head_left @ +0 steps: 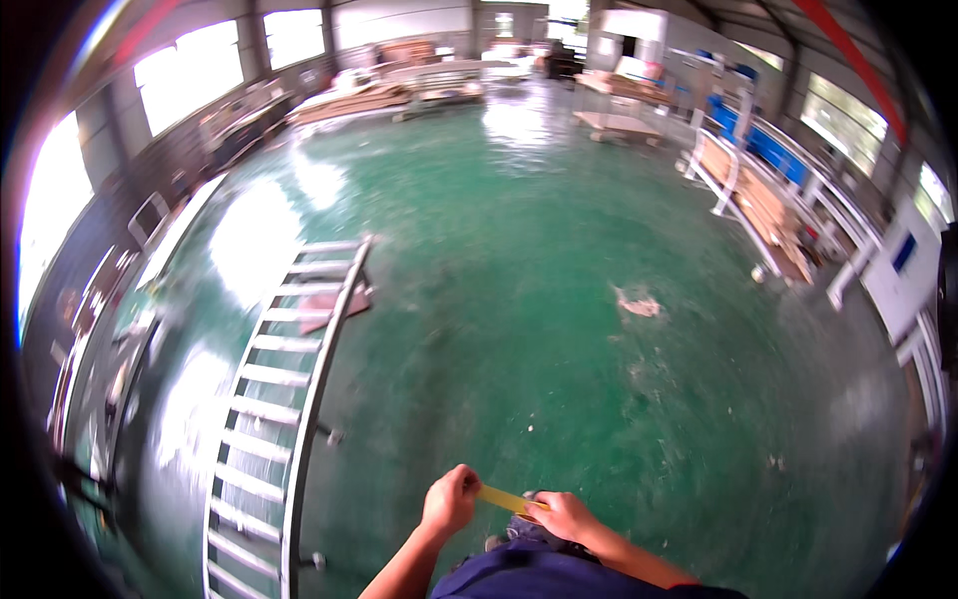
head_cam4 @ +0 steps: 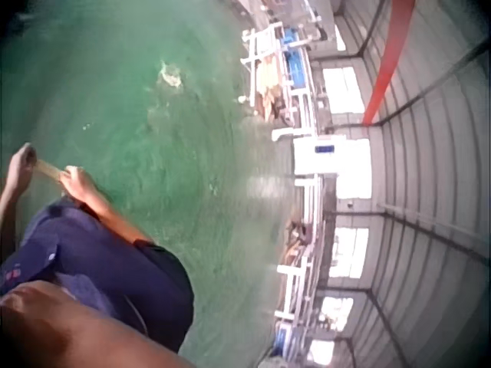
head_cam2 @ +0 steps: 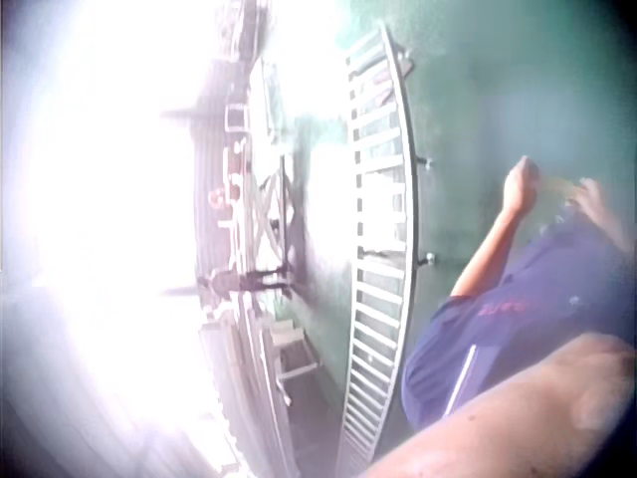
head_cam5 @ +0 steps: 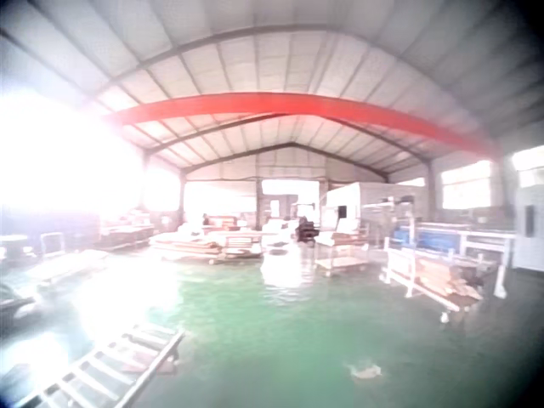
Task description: The person feeds a wooden board into an industrial woodworking machine, uses an air nozzle to spray the board and machine bed, and later applies a piece of yellow tape to a board.
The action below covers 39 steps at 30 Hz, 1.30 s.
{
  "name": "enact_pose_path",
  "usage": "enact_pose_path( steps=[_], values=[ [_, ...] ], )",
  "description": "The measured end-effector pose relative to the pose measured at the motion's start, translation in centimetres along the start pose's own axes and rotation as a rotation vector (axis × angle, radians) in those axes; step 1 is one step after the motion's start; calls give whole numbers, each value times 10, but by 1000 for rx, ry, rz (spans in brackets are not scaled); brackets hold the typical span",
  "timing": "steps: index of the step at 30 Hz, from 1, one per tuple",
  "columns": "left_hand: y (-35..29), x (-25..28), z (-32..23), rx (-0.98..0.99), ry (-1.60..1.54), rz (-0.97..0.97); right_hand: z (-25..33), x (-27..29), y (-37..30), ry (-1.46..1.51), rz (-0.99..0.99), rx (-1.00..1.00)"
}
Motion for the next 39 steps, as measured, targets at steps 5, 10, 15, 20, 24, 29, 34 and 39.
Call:
enact_pose_path(
  steps=[5,10,15,20,24,29,34,39],
  values=[
    [177,44,36,-49,-8,-28,16,31,182,107,-12,27],
    [336,97,66,113,-77,-113,69,95,367,107,71,74],
    [465,195,98,229,-172,-339,181,137,542,-97,184,227],
    [615,235,144,229,-216,-371,201,163,716,-272,293,241],
    [762,251,200,228,-257,-280,210,191,851,-164,265,208],
    [962,319,182,147,-136,-92,246,253,1007,-86,42,134],
    [1135,396,192,34,27,-24,284,289,1172,14,-41,90],
    [1274,465,268,159,-22,-123,342,295,1359,0,37,188]
  ],
)
Point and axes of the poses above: each hand's wrist, its own y-axis towards the middle knuckle, its own x-axis out of the back of the hand, z = x × y, the point moved 3 cm from there along y, towards the middle knuckle, and after that the axes turned 3 degrees about z, right-handed, at the moved point
